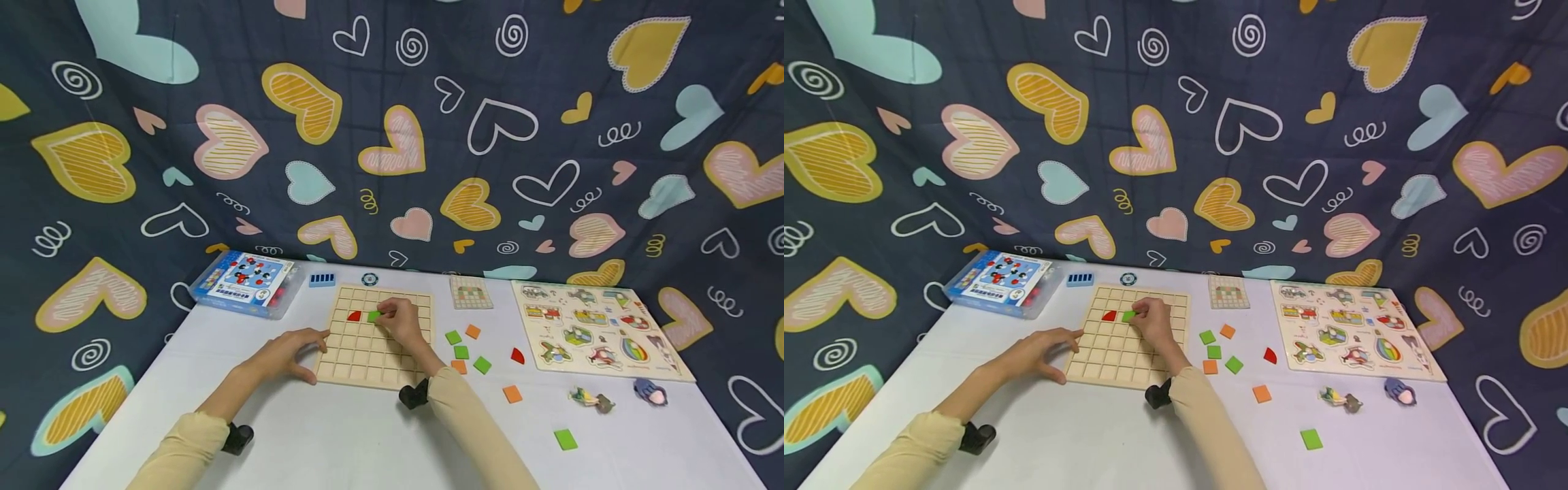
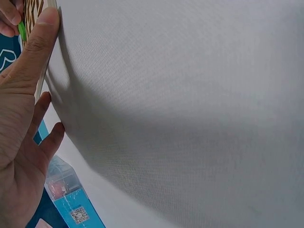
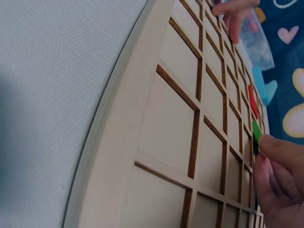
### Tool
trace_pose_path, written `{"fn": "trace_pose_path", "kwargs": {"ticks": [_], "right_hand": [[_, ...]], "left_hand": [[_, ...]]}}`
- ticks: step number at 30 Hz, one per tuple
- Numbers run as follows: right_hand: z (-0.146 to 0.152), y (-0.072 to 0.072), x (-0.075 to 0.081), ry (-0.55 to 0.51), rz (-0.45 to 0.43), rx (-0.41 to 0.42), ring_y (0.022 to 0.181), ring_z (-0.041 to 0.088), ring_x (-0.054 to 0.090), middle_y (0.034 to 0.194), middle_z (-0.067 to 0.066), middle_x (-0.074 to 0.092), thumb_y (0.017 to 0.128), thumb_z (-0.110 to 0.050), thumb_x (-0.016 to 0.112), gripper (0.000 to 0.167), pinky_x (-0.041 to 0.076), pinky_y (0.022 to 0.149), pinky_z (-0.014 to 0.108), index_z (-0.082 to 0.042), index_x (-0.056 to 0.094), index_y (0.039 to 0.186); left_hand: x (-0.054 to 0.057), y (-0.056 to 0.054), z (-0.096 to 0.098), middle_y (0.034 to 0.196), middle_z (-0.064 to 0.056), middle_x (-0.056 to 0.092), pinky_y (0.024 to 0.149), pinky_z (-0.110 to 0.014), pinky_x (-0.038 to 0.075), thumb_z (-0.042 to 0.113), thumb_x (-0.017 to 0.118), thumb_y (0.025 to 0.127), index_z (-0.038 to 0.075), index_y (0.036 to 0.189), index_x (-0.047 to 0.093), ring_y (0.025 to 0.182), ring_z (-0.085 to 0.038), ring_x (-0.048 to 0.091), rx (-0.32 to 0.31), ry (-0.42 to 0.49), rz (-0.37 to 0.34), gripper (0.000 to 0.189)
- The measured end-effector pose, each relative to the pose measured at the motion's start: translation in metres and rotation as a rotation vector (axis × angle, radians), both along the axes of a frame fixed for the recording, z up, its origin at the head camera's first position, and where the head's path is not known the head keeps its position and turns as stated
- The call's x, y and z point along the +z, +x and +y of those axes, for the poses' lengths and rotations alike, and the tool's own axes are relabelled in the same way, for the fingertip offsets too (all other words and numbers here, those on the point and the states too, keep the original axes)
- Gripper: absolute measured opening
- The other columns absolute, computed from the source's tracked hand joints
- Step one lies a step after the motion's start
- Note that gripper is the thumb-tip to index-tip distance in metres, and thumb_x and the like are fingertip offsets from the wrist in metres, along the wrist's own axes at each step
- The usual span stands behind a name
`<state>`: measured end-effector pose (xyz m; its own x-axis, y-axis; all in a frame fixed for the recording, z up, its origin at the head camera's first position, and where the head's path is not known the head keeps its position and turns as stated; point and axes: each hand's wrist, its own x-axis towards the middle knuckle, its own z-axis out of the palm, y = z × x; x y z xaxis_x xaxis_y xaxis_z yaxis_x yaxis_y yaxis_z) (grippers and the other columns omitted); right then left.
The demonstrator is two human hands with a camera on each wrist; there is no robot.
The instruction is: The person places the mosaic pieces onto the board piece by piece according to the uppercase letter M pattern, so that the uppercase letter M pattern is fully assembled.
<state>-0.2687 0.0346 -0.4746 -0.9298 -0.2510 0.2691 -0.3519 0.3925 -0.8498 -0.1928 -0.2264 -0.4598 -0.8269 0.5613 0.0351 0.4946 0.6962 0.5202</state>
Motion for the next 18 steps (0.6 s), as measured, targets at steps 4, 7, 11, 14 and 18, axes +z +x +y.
{"fn": "trace_pose_path", "kwargs": {"ticks": [4,7,11,14,18], "right_hand": [[-0.003,-0.0006,-0.0003,-0.01,-0.024,0.005,0.077,0.033,0.069,0.088,0.024,0.07,0.074,0.012,0.074,0.02,0.057,0.067,0.028,0.011,0.067,0.093],[-0.0047,-0.0006,-0.0002,-0.017,-0.047,0.007,0.08,0.033,0.069,0.09,0.024,0.069,0.074,0.012,0.073,0.022,0.057,0.068,0.029,0.012,0.067,0.095],[-0.0066,0.0001,-0.0001,-0.008,-0.044,-0.003,0.08,0.033,0.07,0.091,0.023,0.07,0.074,0.013,0.074,0.024,0.057,0.069,0.029,0.011,0.067,0.096],[-0.0081,0.0002,-0.0004,0.004,-0.022,-0.014,0.078,0.031,0.07,0.088,0.021,0.07,0.072,0.013,0.074,0.023,0.057,0.067,0.028,0.01,0.067,0.095],[-0.0099,0.0006,0.0006,0.005,-0.017,-0.02,0.077,0.03,0.07,0.086,0.02,0.071,0.072,0.013,0.075,0.022,0.057,0.067,0.028,0.009,0.067,0.093]], "left_hand": [[-0.0002,-0.0002,0.0003,0.138,-0.015,0.053,0.102,-0.052,0.04,0.03,0.086,0.062,0.016,0.101,0.062,0.126,-0.037,0.048,-0.002,0.003,0.0,0.048],[-0.0002,-0.0005,0.0008,0.138,-0.015,0.052,0.102,-0.052,0.039,0.03,0.086,0.063,0.016,0.101,0.061,0.126,-0.037,0.047,-0.002,0.004,-0.004,0.048],[-0.0007,-0.0009,0.0015,0.138,-0.015,0.053,0.101,-0.053,0.04,0.032,0.085,0.063,0.017,0.102,0.061,0.126,-0.037,0.047,0.002,-0.001,-0.004,0.048],[-0.0007,-0.001,0.0013,0.138,-0.015,0.052,0.102,-0.053,0.04,0.032,0.085,0.063,0.017,0.102,0.061,0.127,-0.037,0.047,0.008,-0.001,-0.014,0.048],[-0.0007,-0.0008,0.0005,0.139,-0.014,0.052,0.101,-0.054,0.04,0.032,0.085,0.062,0.017,0.102,0.061,0.127,-0.037,0.047,0.014,-0.006,-0.02,0.049]]}}
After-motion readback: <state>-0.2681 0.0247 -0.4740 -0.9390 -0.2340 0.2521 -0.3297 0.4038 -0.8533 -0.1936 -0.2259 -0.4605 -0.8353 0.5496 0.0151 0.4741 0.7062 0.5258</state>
